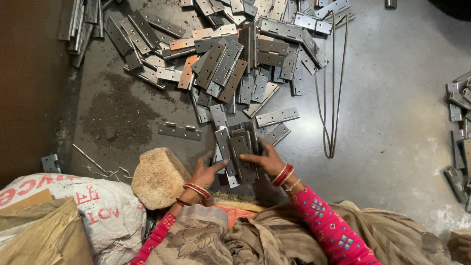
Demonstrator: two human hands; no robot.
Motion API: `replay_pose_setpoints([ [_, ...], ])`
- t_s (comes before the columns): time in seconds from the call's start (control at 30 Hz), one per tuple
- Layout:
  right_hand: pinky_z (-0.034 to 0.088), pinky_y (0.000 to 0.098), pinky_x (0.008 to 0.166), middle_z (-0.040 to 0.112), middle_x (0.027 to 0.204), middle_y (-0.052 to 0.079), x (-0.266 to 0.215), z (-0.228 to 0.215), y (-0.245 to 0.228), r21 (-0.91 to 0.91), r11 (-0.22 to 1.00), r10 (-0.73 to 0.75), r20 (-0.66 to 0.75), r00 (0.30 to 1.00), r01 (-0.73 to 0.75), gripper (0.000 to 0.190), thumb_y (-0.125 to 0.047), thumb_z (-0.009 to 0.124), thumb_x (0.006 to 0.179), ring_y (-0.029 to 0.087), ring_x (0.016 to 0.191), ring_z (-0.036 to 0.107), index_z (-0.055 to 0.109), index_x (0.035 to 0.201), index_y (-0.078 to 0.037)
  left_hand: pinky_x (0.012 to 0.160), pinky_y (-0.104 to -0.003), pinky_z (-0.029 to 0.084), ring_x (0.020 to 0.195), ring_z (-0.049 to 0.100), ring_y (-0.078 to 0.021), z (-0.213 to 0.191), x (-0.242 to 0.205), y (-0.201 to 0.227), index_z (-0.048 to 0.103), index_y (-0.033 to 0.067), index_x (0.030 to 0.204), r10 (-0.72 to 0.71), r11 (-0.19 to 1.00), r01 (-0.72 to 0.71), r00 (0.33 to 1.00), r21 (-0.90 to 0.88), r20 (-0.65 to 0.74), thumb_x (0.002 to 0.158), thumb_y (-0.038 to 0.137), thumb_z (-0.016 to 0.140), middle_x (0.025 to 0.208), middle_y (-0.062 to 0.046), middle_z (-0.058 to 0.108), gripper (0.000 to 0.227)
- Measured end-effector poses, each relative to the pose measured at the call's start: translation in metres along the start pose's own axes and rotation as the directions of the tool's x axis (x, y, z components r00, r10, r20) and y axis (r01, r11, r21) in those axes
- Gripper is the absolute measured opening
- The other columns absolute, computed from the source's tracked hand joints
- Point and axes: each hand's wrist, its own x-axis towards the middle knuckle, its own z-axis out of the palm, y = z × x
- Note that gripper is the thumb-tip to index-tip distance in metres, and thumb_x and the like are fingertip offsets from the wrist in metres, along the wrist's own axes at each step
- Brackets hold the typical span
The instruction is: The person sits on the floor and sorts a large pile of metal door hinges. They use a long metal rod to move and separate the hinges, then pick them up by hand to inspect and stack them into smaller piles.
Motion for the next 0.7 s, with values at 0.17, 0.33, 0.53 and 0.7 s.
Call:
replay_pose_setpoints([
  [0.17, 0.058, 0.0343, 0.095, 0.072, 0.123, 0.011, -0.033, 0.009, -0.038, -0.131, 0.952, -0.271, 0.059, 0.961, 0.277, 0.064, -0.013, 0.081, 0.086, 0.018, 0.109, 0.069, 0.052, 0.142, -0.001, 0.088, -0.035, 0.060, 0.099, 0.074, -0.0219, 0.002, -0.028, 0.043, 0.061, -0.0021, 0.130, 0.096, 0.984, -0.100, 0.995, 0.145, 0.036, 0.085, 0.024, 0.077, 0.111, -0.014, 0.076, 0.054],
  [0.33, 0.058, 0.0368, 0.104, 0.065, 0.135, 0.012, -0.058, 0.005, -0.054, -0.199, 0.837, -0.490, 0.141, 0.860, 0.510, 0.079, -0.008, 0.084, 0.087, 0.022, 0.122, 0.066, 0.041, 0.153, -0.002, 0.110, -0.040, 0.053, 0.118, 0.073, -0.0263, -0.007, -0.042, 0.069, 0.061, 0.0077, 0.141, 0.669, 0.667, -0.701, 0.713, 0.255, 0.211, 0.093, 0.007, 0.069, 0.126, -0.016, 0.074, 0.048],
  [0.53, 0.043, 0.0386, 0.115, 0.048, 0.150, 0.015, -0.005, 0.004, -0.015, -0.337, 0.682, -0.604, 0.241, 0.760, 0.649, 0.105, -0.009, 0.091, 0.071, 0.026, 0.137, 0.051, 0.028, 0.155, -0.002, 0.105, -0.040, 0.046, 0.126, 0.058, -0.0328, 0.009, -0.008, 0.069, 0.042, 0.0127, 0.151, 0.462, 0.713, -0.580, 0.811, 0.395, 0.358, 0.068, -0.008, 0.067, 0.141, -0.018, 0.060, 0.089],
  [0.7, 0.052, 0.0338, 0.109, 0.065, 0.136, 0.010, 0.016, -0.021, 0.018, -0.287, 0.855, -0.406, 0.145, 0.902, 0.431, 0.087, -0.015, 0.091, 0.077, 0.019, 0.124, 0.063, 0.044, 0.151, -0.005, 0.102, -0.035, 0.055, 0.122, 0.069, -0.0282, 0.003, 0.007, 0.057, 0.060, 0.0135, 0.140, 0.566, 0.671, -0.631, 0.775, 0.390, 0.280, 0.080, -0.008, 0.067, 0.132, -0.015, 0.071, 0.064],
])
